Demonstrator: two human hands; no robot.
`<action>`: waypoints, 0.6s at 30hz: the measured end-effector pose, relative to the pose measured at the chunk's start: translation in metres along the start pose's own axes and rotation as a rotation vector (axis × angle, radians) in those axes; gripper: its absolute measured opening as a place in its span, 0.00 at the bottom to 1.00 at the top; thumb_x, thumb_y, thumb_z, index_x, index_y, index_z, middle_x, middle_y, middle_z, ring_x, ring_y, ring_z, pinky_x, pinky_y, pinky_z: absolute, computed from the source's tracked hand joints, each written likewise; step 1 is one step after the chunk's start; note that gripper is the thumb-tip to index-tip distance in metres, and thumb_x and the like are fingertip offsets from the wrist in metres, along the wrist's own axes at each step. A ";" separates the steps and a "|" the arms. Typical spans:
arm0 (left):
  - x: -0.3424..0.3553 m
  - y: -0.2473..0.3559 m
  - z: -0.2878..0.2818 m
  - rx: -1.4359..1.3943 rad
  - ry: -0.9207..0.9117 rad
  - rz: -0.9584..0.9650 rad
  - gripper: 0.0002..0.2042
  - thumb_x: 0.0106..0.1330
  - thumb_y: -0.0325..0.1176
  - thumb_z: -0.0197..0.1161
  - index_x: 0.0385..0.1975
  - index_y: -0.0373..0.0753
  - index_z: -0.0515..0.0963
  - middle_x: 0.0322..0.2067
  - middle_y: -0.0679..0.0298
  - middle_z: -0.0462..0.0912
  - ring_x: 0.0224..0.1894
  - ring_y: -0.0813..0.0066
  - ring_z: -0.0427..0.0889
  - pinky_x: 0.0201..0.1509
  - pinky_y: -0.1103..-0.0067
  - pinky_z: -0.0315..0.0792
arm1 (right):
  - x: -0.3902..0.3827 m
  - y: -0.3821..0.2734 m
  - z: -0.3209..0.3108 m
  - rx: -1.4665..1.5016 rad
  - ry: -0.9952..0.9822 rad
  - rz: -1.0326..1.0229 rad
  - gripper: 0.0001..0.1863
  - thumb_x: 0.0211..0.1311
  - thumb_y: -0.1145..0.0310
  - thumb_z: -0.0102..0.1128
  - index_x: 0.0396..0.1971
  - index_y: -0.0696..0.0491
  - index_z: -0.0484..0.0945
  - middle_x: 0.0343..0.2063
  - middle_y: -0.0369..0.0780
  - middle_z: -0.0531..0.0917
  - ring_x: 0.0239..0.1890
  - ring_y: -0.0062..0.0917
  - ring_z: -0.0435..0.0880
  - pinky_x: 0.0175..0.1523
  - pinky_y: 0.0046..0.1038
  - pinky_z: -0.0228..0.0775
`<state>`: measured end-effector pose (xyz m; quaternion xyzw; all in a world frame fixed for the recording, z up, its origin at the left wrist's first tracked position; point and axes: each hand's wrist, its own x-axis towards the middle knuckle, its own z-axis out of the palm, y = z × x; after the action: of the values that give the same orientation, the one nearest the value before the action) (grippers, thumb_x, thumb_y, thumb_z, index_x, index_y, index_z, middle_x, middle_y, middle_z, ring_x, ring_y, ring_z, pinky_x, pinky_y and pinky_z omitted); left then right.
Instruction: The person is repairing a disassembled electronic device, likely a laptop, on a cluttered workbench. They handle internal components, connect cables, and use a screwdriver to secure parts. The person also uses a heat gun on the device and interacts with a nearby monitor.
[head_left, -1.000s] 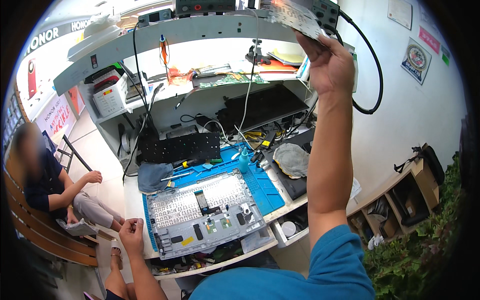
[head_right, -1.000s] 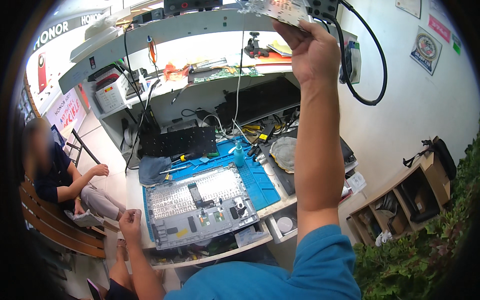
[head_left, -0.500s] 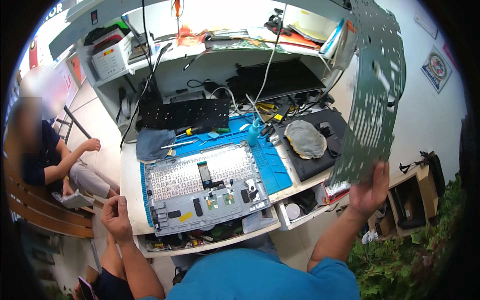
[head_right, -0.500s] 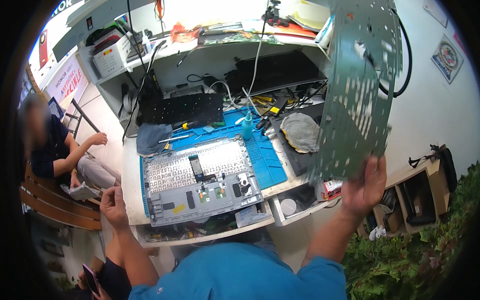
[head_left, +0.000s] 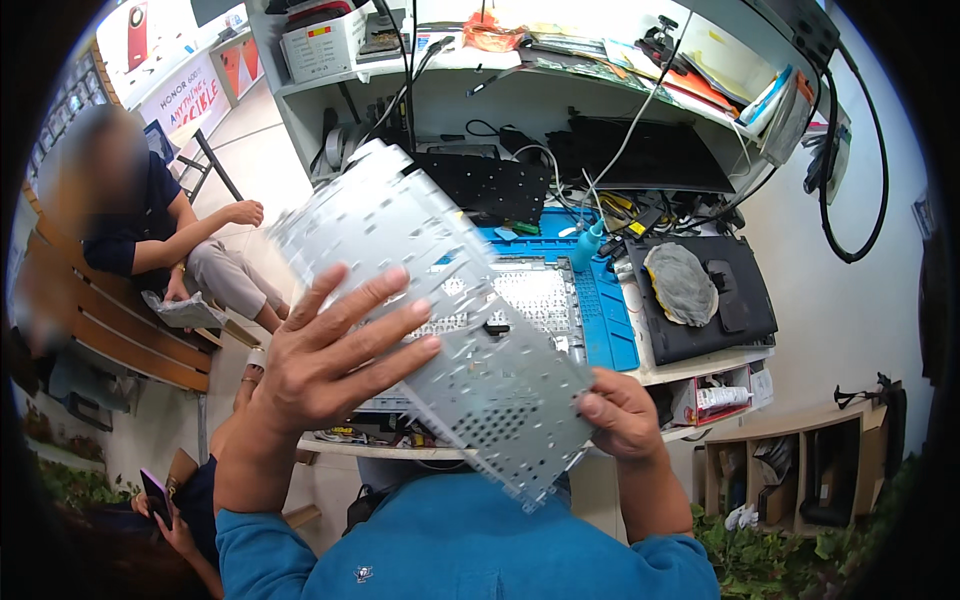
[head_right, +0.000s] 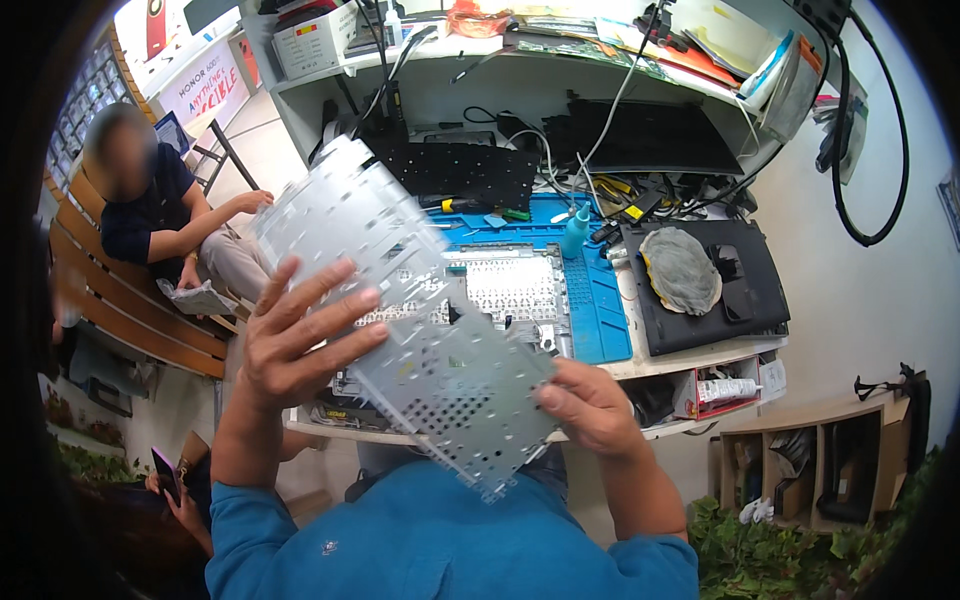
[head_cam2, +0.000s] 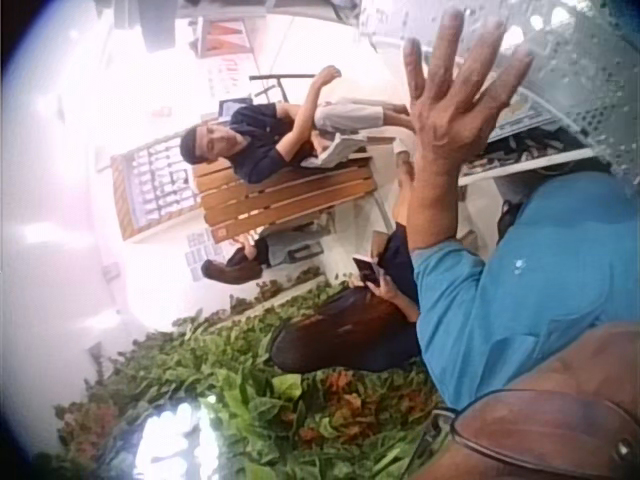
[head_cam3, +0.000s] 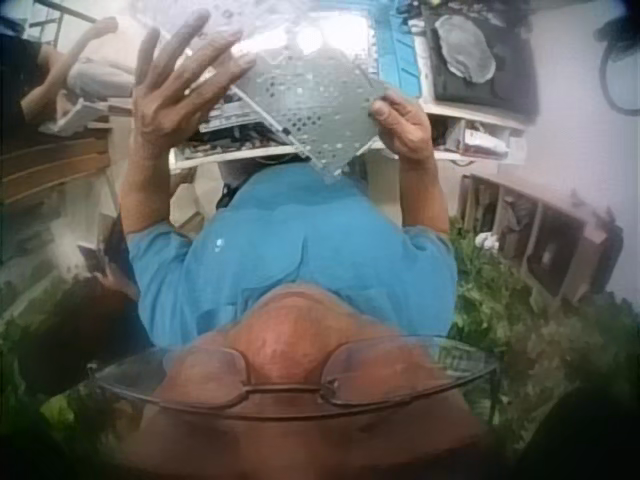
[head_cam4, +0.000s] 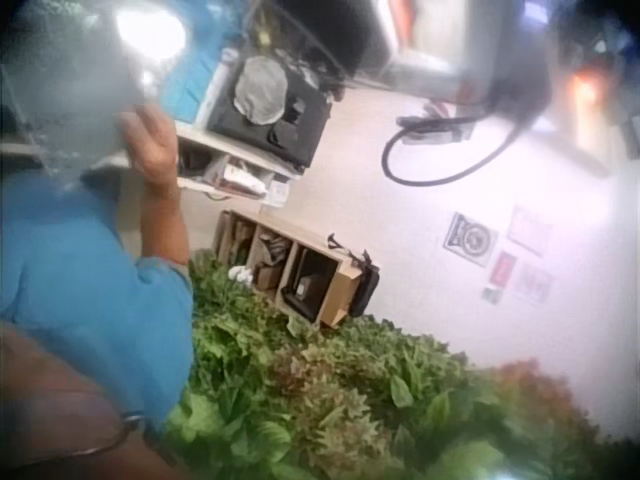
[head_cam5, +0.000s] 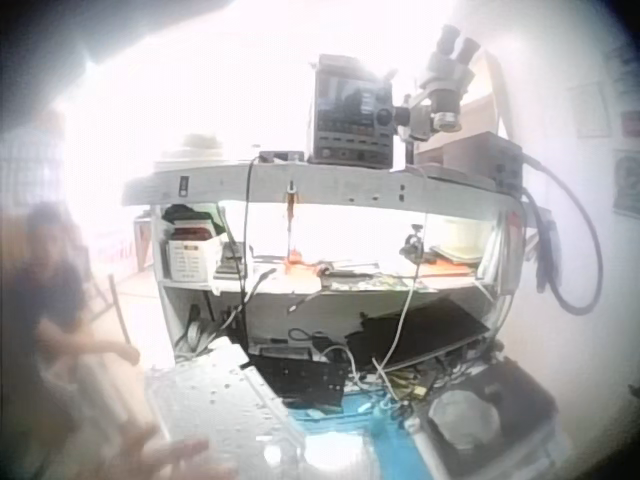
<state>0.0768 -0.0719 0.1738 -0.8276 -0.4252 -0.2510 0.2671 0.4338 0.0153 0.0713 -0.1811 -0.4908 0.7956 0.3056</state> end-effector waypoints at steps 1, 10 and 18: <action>-0.002 -0.004 0.000 -0.057 0.003 0.022 0.16 0.62 0.34 0.72 0.50 0.53 0.88 0.53 0.63 0.87 0.60 0.62 0.85 0.65 0.60 0.80 | 0.005 0.001 0.002 -0.026 -0.094 -0.002 0.23 0.80 0.63 0.55 0.61 0.68 0.75 0.45 0.41 0.84 0.47 0.21 0.82 0.52 0.24 0.72; 0.001 -0.029 -0.005 -0.074 0.031 -0.052 0.12 0.57 0.25 0.70 0.41 0.40 0.89 0.38 0.60 0.89 0.43 0.59 0.91 0.49 0.65 0.87 | 0.016 0.020 -0.003 0.211 -0.003 -0.022 0.27 0.85 0.57 0.44 0.65 0.67 0.70 0.49 0.53 0.85 0.43 0.41 0.92 0.44 0.40 0.89; 0.015 -0.059 -0.009 -0.168 0.050 -0.390 0.23 0.60 0.24 0.76 0.57 0.40 0.83 0.42 0.54 0.91 0.38 0.63 0.92 0.41 0.73 0.82 | 0.013 0.001 -0.013 -0.175 0.210 -0.072 0.21 0.81 0.63 0.56 0.61 0.64 0.75 0.47 0.48 0.86 0.43 0.31 0.90 0.45 0.30 0.86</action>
<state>0.0337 -0.0397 0.2034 -0.7423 -0.5483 -0.3530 0.1540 0.4315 0.0326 0.0642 -0.2715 -0.5296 0.7150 0.3669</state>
